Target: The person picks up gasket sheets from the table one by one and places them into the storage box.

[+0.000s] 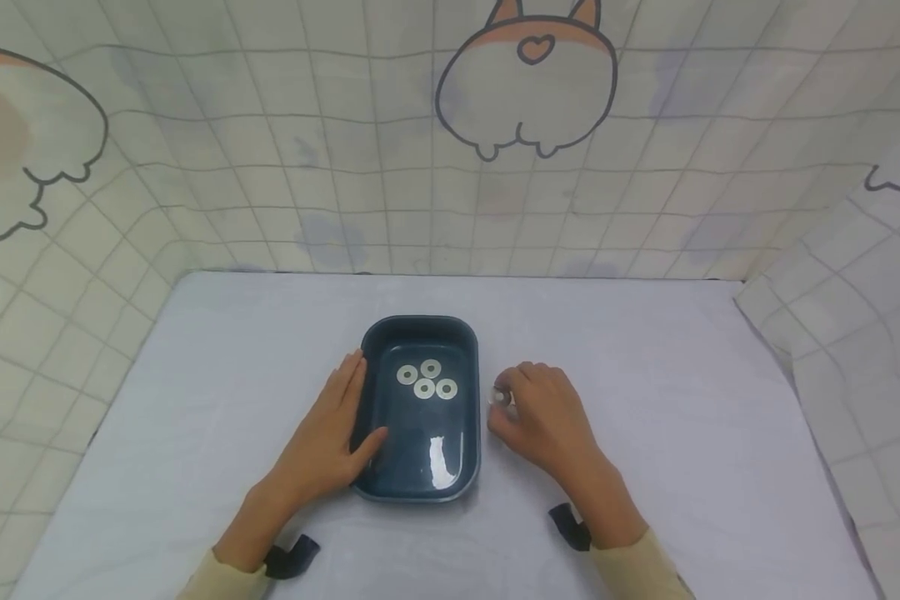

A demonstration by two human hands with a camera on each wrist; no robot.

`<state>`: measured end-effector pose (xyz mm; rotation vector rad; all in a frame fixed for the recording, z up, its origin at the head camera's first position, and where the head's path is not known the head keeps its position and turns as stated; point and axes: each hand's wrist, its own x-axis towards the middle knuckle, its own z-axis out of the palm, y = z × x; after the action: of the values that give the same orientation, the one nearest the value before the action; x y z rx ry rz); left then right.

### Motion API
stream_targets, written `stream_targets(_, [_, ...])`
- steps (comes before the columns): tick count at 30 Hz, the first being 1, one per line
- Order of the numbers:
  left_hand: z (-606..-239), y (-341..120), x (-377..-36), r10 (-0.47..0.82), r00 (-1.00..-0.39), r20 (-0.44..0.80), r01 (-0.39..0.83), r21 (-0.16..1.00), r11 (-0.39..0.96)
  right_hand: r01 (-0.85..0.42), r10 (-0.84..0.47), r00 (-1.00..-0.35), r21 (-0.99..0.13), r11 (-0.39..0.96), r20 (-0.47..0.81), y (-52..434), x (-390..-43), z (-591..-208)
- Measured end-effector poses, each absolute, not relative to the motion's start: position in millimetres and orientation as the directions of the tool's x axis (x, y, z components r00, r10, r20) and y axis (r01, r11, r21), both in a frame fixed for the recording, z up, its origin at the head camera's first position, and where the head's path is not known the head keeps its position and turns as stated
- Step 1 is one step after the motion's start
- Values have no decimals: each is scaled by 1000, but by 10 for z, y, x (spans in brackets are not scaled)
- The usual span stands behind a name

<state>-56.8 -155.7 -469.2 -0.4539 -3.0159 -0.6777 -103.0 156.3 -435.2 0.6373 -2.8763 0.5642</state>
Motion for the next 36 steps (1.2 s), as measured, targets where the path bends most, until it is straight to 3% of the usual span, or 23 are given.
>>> stream_targets(19, [-4693, -1571, -568, 278, -957, 84, 287, 413, 864, -457, -430, -889, -395, 797, 160, 1276, -1079, -4160])
stream_targets(36, [-4673, -1562, -567, 279, -958, 72, 282, 424, 860, -573, -554, -816, -354, 739, 163, 1088, -1156, -4102])
